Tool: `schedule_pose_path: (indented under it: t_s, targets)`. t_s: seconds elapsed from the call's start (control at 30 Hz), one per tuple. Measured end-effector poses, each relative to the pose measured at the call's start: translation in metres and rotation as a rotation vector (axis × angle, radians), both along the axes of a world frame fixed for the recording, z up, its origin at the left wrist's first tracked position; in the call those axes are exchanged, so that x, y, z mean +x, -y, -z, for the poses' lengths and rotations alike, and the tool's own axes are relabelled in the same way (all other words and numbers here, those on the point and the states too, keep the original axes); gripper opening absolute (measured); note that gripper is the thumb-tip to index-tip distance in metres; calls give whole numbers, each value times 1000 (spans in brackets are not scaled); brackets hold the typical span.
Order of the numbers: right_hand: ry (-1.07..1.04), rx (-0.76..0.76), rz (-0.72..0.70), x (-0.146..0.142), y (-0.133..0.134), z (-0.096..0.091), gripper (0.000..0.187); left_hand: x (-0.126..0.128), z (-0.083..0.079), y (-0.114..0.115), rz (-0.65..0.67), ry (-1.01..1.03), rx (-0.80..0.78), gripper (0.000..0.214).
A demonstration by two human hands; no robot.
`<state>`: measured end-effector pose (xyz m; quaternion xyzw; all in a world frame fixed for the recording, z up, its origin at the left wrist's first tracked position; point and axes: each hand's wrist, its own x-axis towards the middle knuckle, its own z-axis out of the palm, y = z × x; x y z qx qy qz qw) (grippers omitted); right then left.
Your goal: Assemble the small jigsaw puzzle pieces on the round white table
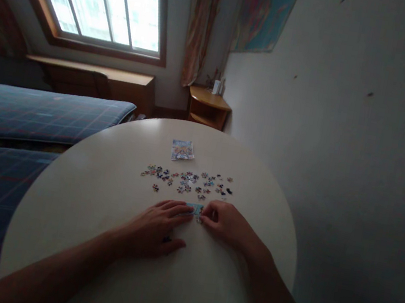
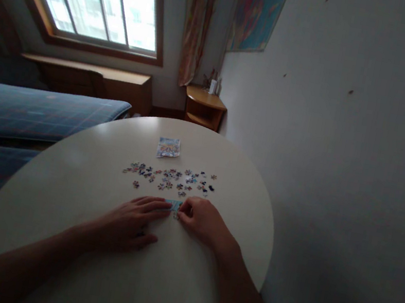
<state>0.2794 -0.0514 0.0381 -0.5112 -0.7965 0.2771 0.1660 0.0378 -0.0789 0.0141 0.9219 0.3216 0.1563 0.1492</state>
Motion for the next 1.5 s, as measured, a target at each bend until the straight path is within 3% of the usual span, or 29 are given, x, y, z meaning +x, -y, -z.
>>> schedule_pose_path:
  t_s: [0.17,0.33,1.1,1.5]
  targets:
    - [22,-2,11,-1,2,-3,4,0,0,0,1,-8,-1,59]
    - [26,31,-14,0,4,0,21,0,1,0,1,-2,7,59]
    - [-22,60,-3,13,-3,0,13,-1,-1,1,1,-17,0,60]
    - [35,66,-38,5,-1,0,9,-1,0,0,4,-9,-8,60]
